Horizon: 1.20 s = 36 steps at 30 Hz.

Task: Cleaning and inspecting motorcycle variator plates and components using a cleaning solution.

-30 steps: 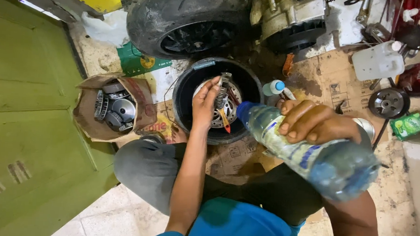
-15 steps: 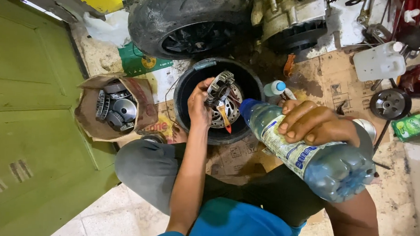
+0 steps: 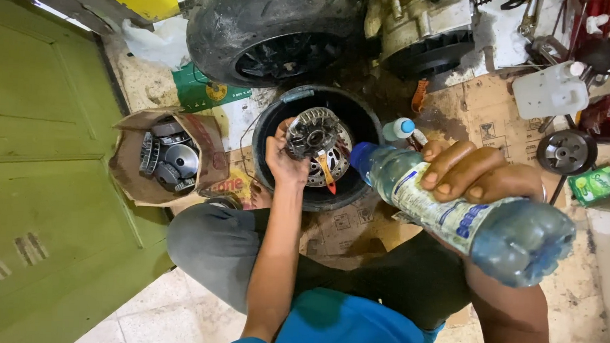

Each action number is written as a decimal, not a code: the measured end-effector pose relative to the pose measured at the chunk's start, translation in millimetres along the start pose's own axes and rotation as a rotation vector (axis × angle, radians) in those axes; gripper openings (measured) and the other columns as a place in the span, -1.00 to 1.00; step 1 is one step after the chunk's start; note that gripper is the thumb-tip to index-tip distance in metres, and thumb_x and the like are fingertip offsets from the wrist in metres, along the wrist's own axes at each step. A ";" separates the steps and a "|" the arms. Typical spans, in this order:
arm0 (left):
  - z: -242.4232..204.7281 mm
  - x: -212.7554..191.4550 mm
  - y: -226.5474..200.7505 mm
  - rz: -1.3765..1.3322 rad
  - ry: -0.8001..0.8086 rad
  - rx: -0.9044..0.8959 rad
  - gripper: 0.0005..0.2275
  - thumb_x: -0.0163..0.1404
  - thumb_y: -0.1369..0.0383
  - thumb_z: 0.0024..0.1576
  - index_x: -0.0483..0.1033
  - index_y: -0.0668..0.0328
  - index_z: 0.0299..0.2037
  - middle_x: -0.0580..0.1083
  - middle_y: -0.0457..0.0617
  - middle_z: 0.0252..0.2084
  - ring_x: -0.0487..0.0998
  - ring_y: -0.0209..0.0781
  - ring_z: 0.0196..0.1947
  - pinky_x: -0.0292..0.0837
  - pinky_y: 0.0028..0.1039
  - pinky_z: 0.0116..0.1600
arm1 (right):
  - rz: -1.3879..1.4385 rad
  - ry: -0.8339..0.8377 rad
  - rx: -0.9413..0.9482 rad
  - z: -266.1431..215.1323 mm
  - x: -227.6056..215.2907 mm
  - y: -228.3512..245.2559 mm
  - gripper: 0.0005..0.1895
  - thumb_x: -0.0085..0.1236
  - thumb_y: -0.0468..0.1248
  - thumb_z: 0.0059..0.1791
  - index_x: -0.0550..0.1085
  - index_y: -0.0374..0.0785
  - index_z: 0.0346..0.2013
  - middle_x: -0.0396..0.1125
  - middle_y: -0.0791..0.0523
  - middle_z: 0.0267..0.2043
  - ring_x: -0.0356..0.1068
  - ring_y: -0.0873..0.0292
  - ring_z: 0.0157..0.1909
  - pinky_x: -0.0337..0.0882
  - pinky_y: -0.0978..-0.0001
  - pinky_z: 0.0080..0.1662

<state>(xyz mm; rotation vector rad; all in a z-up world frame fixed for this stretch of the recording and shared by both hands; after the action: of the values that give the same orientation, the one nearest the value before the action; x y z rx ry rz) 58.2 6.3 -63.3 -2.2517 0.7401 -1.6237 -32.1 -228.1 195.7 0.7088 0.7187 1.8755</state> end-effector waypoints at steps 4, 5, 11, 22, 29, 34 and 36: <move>-9.7 7.4 -2.5 -0.102 -0.217 -0.172 -0.70 -0.14 0.30 -0.11 0.48 0.24 -0.22 0.43 0.07 -0.31 0.49 -0.08 -0.64 0.36 -0.60 -0.79 | -0.096 -0.290 0.014 10.1 17.0 10.6 -0.58 -0.22 0.15 0.18 0.38 -0.11 -0.19 0.36 0.14 -0.25 0.44 0.10 -0.16 0.45 0.13 0.16; -12.9 8.2 -3.2 -0.079 -0.278 -0.191 -0.74 -0.13 0.29 -0.12 0.43 0.21 -0.27 0.40 0.00 -0.35 0.50 -0.11 -0.60 0.37 -0.60 -0.79 | -0.119 -0.284 0.017 11.6 17.9 11.3 -0.70 -0.13 0.06 0.16 0.34 -0.08 -0.17 0.35 0.17 -0.23 0.44 0.14 -0.14 0.46 0.17 0.16; -18.7 -1.2 2.0 -0.009 -0.586 -0.253 -0.81 -0.07 0.22 -0.12 0.12 -0.05 -0.53 0.26 -0.31 -0.53 0.40 -0.30 -0.65 0.16 -0.61 -0.72 | -0.145 0.072 -0.001 -4.3 -12.4 4.0 -0.57 0.06 0.05 -0.01 0.34 -0.14 0.00 0.36 0.13 -0.02 0.42 0.08 0.07 0.40 0.11 0.29; -16.4 11.9 3.5 0.060 -0.399 -0.279 -0.83 -0.06 0.17 -0.11 0.30 0.01 -0.48 0.36 -0.08 -0.35 0.41 -0.10 -0.31 0.43 -0.24 -0.32 | -0.232 -0.236 -0.060 20.6 23.3 16.1 -0.49 0.29 -0.31 -0.22 0.21 -0.03 -0.10 0.30 0.24 -0.17 0.39 0.23 -0.07 0.43 0.26 0.21; -21.1 15.9 7.6 0.158 -0.474 -0.348 -0.79 -0.09 0.14 -0.03 0.43 0.01 -0.31 0.47 0.02 -0.27 0.51 0.00 -0.26 0.47 -0.18 -0.31 | -0.142 -0.258 -0.034 17.9 22.6 16.6 -0.79 -0.01 -0.08 0.06 0.27 -0.03 -0.10 0.32 0.23 -0.17 0.40 0.20 -0.06 0.40 0.19 0.19; -15.5 13.7 12.7 0.116 -0.364 -0.319 -0.81 -0.07 0.13 0.05 0.43 0.01 -0.31 0.46 -0.02 -0.28 0.50 -0.08 -0.26 0.50 -0.23 -0.27 | -0.187 -0.227 -0.078 9.2 16.6 13.9 -0.71 0.05 0.00 0.05 0.28 -0.07 -0.12 0.34 0.21 -0.18 0.42 0.19 -0.08 0.45 0.18 0.19; -15.1 8.4 14.2 0.129 -0.409 -0.336 -0.77 0.00 0.07 0.06 0.44 -0.07 -0.23 0.48 -0.04 -0.18 0.51 -0.08 -0.14 0.49 -0.21 -0.17 | -0.304 -0.284 -0.019 -1.1 7.0 10.4 -0.45 0.30 -0.31 -0.24 0.24 0.03 -0.06 0.32 0.27 -0.15 0.42 0.28 -0.04 0.48 0.33 0.23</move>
<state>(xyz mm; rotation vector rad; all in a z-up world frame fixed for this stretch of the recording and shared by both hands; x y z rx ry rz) 42.6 -8.9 -58.5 -2.5822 1.0753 -0.9872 -41.3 -225.6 203.8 0.7873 0.5880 1.4679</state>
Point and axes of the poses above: each hand's wrist, its own z-axis towards the middle knuckle, its own x-axis out of the palm, y = z × x, the point moved 6 cm from there along z, towards the middle knuckle
